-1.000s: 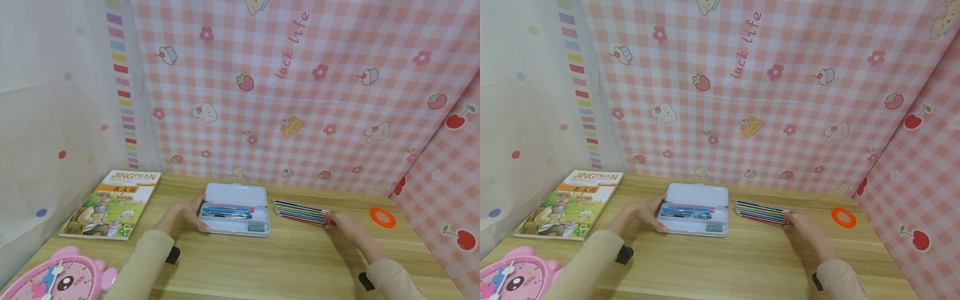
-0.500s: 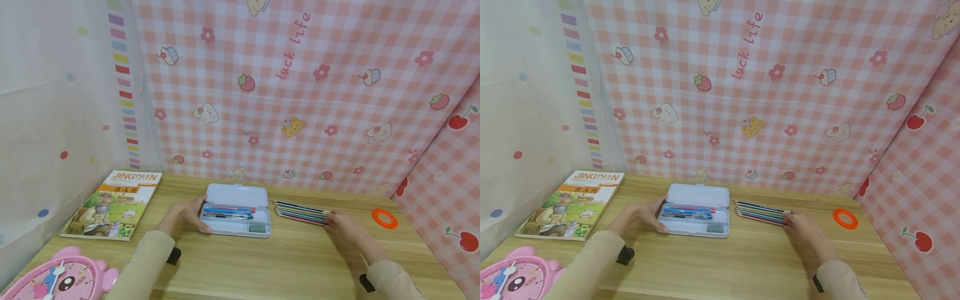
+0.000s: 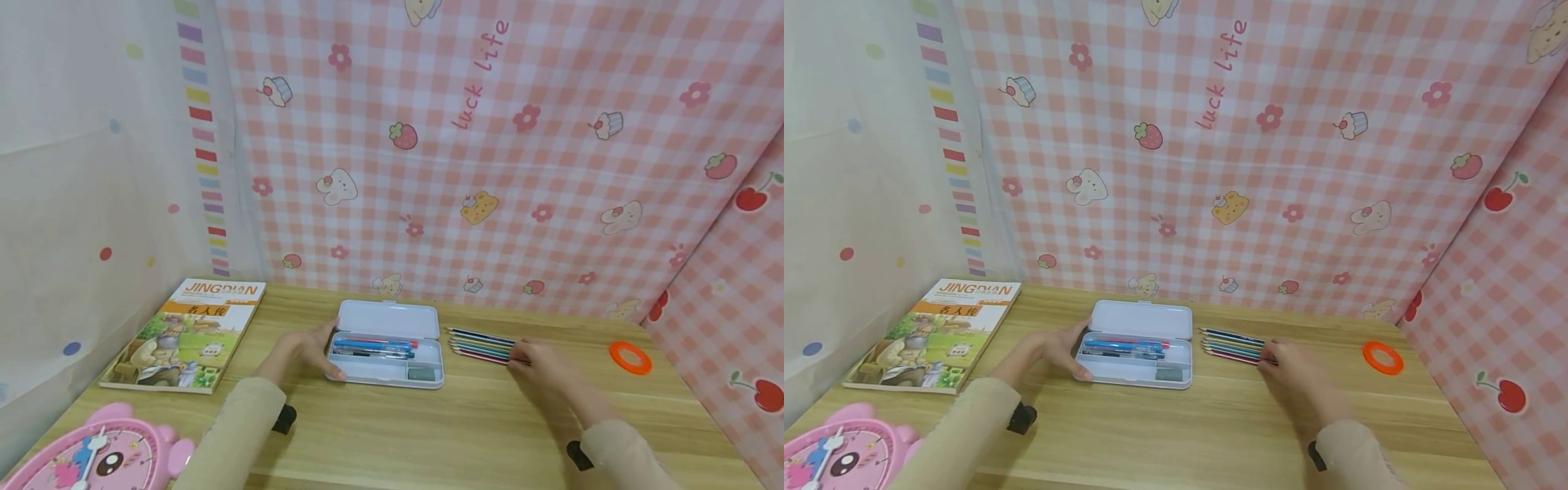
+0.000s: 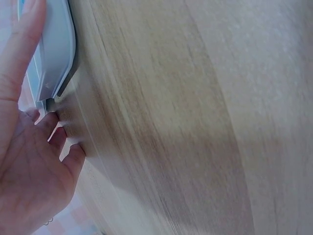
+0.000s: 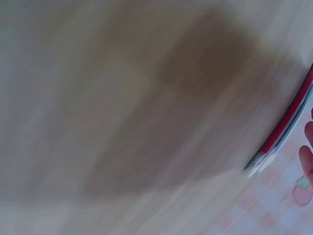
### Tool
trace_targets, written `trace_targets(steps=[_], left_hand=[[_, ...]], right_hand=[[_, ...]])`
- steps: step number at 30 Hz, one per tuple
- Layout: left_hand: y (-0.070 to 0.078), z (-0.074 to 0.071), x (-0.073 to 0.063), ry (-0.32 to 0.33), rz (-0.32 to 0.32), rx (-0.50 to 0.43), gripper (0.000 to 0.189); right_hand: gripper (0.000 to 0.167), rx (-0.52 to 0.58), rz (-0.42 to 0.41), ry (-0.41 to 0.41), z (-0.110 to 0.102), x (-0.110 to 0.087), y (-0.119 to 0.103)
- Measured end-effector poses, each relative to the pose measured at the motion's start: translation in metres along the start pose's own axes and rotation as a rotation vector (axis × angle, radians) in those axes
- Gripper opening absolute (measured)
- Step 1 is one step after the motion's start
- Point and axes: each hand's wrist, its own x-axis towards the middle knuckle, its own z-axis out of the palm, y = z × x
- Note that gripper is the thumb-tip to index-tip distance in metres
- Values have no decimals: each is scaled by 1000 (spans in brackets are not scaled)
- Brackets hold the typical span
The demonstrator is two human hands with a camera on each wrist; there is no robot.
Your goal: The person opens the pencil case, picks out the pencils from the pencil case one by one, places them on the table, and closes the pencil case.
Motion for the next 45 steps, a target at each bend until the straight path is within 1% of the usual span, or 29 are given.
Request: trace_targets(steps=[5, 10, 13, 15, 19, 21, 24, 25, 28, 31, 32, 33, 35, 36, 38, 39, 40, 41, 42, 43, 44, 45], left_hand=[[1, 3, 1, 9, 16, 5, 122], [5, 5, 2, 11, 45, 13, 123], [7, 6, 4, 24, 70, 21, 123], [8, 7, 6, 32, 81, 16, 123], [9, 10, 10, 45, 97, -2, 124], [10, 11, 11, 51, 107, -15, 123], [12, 13, 12, 62, 109, -34, 122], [12, 13, 13, 66, 107, -38, 122], [12, 15, 13, 73, 112, -36, 122], [9, 16, 14, 63, 117, -28, 125], [8, 16, 14, 52, 125, -40, 125], [7, 15, 14, 41, 134, -85, 123], [3, 13, 14, 20, 146, -219, 116], [0, 11, 16, 14, 170, -292, 109], [-7, 9, 19, 30, 197, -431, 89], [-9, 8, 21, 62, 199, -488, 78], [-15, 8, 27, 106, 192, -515, 70], [-43, 13, 57, 151, 235, -557, 63], [-59, 15, 74, 200, 246, -582, 56], [-76, 17, 92, 253, 233, -599, 53], [-96, 21, 113, 309, 240, -609, 50], [-114, 24, 133, 354, 233, -619, 48]], right_hand=[[7, 78, 18, -78, 3, 22, -21], [14, 133, 66, -106, 9, 48, -45], [23, 229, 113, -133, 9, 62, -60], [30, 292, 166, -152, 8, 71, -70], [34, 370, 287, -190, 7, 82, -84], [35, 420, 360, -204, 11, 87, -86], [45, 467, 410, -189, 27, 94, -73], [47, 496, 376, -160, 42, 98, -59], [51, 542, 387, -140, 61, 102, -43], [52, 609, 446, -122, 59, 97, -48], [52, 615, 502, -136, 48, 94, -61], [52, 631, 507, -130, 44, 92, -66], [52, 651, 513, -114, 33, 89, -78], [53, 658, 508, -107, 30, 88, -81], [52, 675, 495, -85, 29, 89, -87], [51, 682, 497, -79, 29, 90, -89], [50, 688, 508, -70, 30, 92, -91], [48, 693, 503, -61, 31, 93, -92], [47, 693, 503, -54, 32, 94, -94], [45, 691, 508, -51, 32, 95, -96], [44, 686, 513, -52, 33, 96, -99], [44, 687, 522, -50, 33, 98, -101]])
